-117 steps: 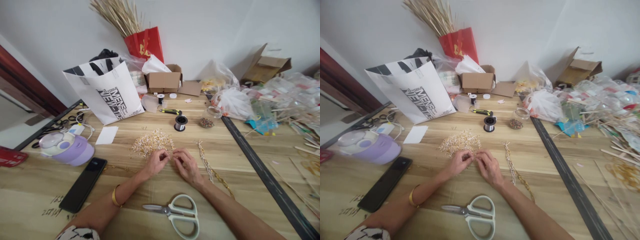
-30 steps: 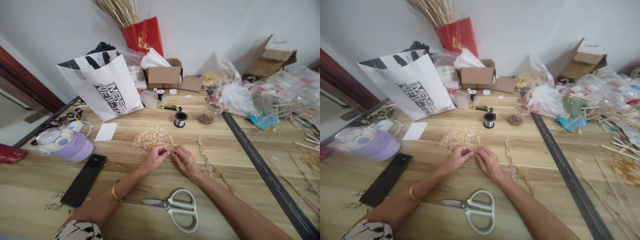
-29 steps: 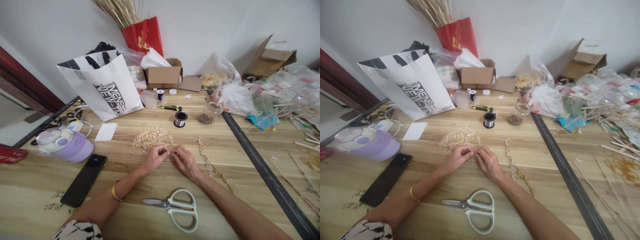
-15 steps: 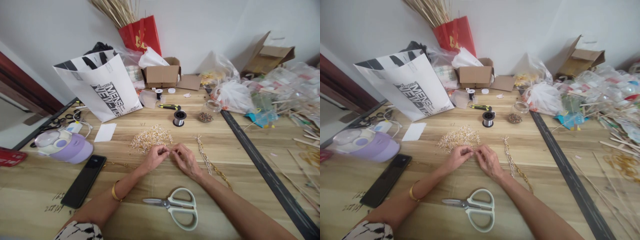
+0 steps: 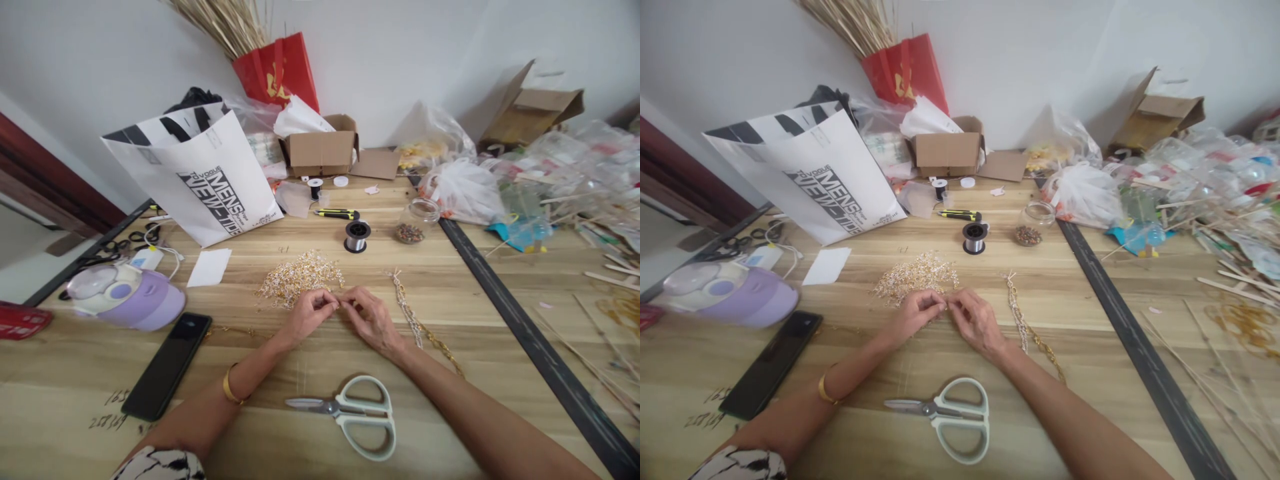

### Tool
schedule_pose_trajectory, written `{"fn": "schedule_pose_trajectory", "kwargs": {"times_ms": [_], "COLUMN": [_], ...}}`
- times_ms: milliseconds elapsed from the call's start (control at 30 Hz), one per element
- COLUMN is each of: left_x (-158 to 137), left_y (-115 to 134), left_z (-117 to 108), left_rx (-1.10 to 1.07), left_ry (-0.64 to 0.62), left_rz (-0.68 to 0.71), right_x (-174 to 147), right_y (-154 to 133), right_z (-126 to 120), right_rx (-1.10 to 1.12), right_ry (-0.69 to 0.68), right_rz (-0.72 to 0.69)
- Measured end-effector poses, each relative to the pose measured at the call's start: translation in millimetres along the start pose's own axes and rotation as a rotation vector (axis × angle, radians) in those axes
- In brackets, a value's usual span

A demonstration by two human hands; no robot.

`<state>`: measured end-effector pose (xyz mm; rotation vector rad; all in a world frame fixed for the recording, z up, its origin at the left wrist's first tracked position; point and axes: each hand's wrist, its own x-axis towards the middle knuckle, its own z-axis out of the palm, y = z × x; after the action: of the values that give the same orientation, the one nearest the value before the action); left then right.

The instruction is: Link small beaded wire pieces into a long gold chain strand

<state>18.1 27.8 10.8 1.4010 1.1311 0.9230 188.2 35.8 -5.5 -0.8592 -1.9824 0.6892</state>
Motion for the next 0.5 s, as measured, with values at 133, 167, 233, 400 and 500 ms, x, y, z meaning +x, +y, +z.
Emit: {"fn": "schedule_pose_trajectory", "kwargs": {"times_ms": [133, 167, 233, 400, 500], "left_x": [0.7, 0.7, 0.7, 0.9, 0.8], "left_y": [-3.1, -3.2, -2.9, -3.2, -4.0], "left_z": [-0.1, -0.1, 0.1, 0.8, 0.9], "left_rx": [-0.035, -0.042, -0.055, -0.093, -0.091], "left_ry": [-0.014, -0.015, -0.018, -0.036, -0.043], "left_rz": [-0.033, -0.037, -0.044, -0.062, -0.063], "right_x": [0.2, 0.1, -0.3, -1.2, -1.3], "right_y": [-0.8, -0.7, -0.3, 1.4, 2.0], "right_z": [-0.6, -0.6, -0.4, 0.9, 1.7], "right_rx": [0.021, 0.027, 0.038, 0.066, 0.071], "right_ry": [-0.003, -0.003, -0.006, 0.004, 0.006], "right_rz": [0.004, 0.009, 0.026, 0.055, 0.066]}}
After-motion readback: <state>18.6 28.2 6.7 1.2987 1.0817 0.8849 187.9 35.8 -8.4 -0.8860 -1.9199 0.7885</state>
